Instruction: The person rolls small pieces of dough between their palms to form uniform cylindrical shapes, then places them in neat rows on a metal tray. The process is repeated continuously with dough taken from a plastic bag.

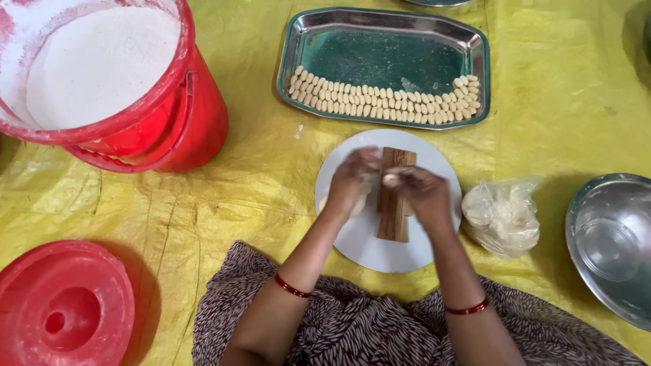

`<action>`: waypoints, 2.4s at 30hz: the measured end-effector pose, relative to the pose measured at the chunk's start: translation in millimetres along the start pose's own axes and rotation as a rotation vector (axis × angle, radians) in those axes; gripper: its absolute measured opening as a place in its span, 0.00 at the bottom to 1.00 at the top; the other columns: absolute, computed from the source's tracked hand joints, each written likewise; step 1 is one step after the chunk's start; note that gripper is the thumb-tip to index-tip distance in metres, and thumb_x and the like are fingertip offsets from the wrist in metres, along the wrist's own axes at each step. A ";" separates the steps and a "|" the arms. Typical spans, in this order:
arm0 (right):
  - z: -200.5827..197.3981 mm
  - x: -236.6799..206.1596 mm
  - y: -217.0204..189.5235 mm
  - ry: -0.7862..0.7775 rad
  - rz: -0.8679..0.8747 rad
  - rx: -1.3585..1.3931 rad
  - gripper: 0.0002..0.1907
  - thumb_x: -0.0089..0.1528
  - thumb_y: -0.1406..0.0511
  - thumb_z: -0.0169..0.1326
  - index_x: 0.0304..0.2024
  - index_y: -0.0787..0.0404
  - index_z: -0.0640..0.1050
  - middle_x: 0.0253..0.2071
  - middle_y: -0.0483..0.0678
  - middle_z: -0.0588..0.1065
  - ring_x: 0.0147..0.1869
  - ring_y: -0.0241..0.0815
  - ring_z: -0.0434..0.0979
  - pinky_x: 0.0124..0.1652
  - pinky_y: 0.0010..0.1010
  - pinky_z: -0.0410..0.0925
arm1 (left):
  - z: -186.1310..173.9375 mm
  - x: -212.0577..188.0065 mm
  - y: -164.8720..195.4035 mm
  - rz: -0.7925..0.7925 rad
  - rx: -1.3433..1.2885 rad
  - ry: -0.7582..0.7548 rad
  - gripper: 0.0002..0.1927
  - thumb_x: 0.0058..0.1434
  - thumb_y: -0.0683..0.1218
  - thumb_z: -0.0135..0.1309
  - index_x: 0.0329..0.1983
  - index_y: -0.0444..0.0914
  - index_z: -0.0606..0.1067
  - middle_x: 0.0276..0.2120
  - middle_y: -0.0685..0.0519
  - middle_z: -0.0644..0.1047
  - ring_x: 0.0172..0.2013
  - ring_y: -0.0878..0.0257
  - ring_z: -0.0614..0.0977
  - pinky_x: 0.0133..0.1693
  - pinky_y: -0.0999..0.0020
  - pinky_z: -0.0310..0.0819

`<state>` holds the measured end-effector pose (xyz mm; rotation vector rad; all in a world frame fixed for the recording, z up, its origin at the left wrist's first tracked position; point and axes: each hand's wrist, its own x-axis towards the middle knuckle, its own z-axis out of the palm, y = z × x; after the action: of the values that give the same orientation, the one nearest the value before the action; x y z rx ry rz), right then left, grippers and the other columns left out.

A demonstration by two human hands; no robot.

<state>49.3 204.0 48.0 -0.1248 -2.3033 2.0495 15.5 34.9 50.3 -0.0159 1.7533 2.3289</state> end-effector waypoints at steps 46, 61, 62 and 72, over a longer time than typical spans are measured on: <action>-45.9 82.2 10.0 -0.258 -0.140 -0.796 0.16 0.48 0.60 0.71 0.37 0.59 0.85 0.35 0.50 0.80 0.38 0.45 0.82 0.41 0.35 0.73 | 35.8 -41.5 -69.7 0.332 1.440 -0.258 0.07 0.53 0.37 0.56 0.30 0.41 0.81 0.29 0.47 0.81 0.33 0.53 0.85 0.31 0.59 0.79; -153.4 240.4 46.7 0.213 0.171 -0.481 0.09 0.55 0.68 0.69 0.37 0.64 0.84 0.28 0.48 0.80 0.26 0.33 0.79 0.29 0.23 0.73 | 48.9 -53.1 -52.3 0.082 1.644 -0.408 0.10 0.53 0.38 0.59 0.35 0.46 0.83 0.32 0.52 0.82 0.36 0.57 0.86 0.31 0.64 0.79; -155.1 247.9 45.2 0.228 0.141 -0.511 0.08 0.55 0.68 0.69 0.35 0.64 0.84 0.28 0.49 0.80 0.26 0.32 0.79 0.30 0.23 0.73 | 49.1 -53.2 -54.1 0.069 1.619 -0.406 0.09 0.56 0.38 0.58 0.35 0.46 0.83 0.32 0.52 0.82 0.36 0.56 0.86 0.31 0.63 0.79; -135.9 295.5 44.5 0.280 0.306 -0.960 0.12 0.53 0.57 0.74 0.27 0.56 0.85 0.27 0.43 0.81 0.32 0.36 0.82 0.39 0.29 0.75 | 44.2 -56.7 -62.5 0.069 1.566 -0.454 0.06 0.59 0.40 0.57 0.34 0.42 0.84 0.31 0.48 0.83 0.36 0.53 0.86 0.32 0.58 0.80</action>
<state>-230.8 372.3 16.1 -0.7673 -2.9413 0.7245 87.9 83.4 11.9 0.7197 2.6642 0.3699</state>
